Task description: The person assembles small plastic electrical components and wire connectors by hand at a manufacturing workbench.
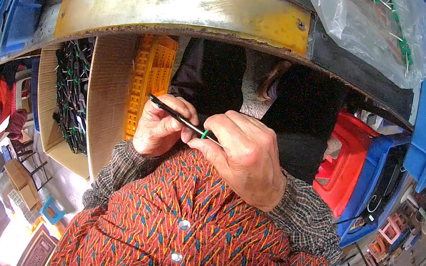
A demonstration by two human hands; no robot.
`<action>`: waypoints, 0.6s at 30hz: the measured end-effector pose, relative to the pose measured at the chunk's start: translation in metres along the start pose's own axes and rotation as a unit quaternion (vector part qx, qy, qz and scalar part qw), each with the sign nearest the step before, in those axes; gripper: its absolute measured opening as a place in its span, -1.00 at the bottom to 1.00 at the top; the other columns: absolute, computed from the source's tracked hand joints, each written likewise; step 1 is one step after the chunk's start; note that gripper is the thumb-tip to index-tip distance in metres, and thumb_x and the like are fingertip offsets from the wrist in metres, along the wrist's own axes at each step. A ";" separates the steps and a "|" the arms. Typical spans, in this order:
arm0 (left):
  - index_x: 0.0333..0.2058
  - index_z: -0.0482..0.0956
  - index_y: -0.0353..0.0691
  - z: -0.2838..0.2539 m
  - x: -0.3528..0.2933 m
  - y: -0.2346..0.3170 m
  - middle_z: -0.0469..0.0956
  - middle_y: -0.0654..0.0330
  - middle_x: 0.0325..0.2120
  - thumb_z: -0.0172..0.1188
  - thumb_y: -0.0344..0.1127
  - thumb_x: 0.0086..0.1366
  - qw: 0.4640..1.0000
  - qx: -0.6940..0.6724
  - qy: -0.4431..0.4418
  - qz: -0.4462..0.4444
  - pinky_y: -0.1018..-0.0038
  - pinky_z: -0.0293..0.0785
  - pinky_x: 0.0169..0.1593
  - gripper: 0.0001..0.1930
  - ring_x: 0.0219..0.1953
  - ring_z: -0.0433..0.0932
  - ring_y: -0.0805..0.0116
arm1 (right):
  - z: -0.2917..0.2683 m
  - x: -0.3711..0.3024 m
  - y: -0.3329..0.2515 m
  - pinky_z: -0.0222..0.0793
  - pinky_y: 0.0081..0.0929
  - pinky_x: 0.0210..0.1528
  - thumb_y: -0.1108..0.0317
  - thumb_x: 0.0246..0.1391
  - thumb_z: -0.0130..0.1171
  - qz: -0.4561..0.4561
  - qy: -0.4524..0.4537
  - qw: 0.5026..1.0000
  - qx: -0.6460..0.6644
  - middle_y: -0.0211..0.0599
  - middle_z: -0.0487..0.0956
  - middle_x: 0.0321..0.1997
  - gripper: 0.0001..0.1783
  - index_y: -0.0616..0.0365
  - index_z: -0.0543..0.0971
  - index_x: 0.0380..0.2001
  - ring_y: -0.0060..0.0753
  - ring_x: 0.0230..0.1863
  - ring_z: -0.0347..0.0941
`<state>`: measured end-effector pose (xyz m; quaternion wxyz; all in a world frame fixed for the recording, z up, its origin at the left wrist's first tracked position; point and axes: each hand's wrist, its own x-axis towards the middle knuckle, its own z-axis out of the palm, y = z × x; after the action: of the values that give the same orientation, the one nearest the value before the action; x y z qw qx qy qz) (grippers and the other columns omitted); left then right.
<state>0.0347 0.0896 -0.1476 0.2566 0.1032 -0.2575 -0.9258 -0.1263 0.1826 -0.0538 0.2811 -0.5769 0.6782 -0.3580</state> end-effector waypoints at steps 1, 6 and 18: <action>-0.21 0.51 -0.39 0.000 0.000 0.000 0.53 -0.08 -0.30 0.19 -0.52 0.18 1.000 0.010 -0.001 0.003 0.34 0.61 -0.29 -0.81 -0.41 0.61 0.23 | 0.000 0.000 0.000 0.33 -0.28 -0.46 0.37 -0.24 0.34 -0.001 0.002 1.000 0.002 -0.18 0.44 -0.55 -0.74 0.22 0.48 -0.47 -0.09 -0.49 0.44; -0.21 0.51 -0.40 -0.003 -0.003 0.004 0.53 -0.04 -0.31 0.19 -0.53 0.18 0.999 0.044 -0.003 0.013 0.36 0.60 -0.28 -0.82 -0.40 0.60 0.25 | 0.002 0.003 -0.002 0.33 -0.28 -0.46 0.39 -0.22 0.33 0.003 -0.012 1.000 0.005 -0.17 0.44 -0.54 -0.75 0.23 0.48 -0.46 -0.09 -0.49 0.44; -0.27 0.56 -0.41 0.006 0.002 0.031 0.53 0.05 -0.29 0.17 -0.57 0.19 0.944 0.329 -0.003 0.022 0.51 0.56 -0.25 -0.88 -0.36 0.59 0.37 | -0.005 0.001 0.001 0.30 -0.38 -0.51 0.37 -0.07 0.28 0.117 -0.062 0.986 0.102 -0.14 0.44 -0.57 -0.78 0.30 0.48 -0.49 -0.22 -0.57 0.42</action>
<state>0.0444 0.0685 -0.1263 0.2281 0.1734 -0.5503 -0.7843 -0.1306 0.1821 -0.0514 0.4200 -0.4827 0.6824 -0.3534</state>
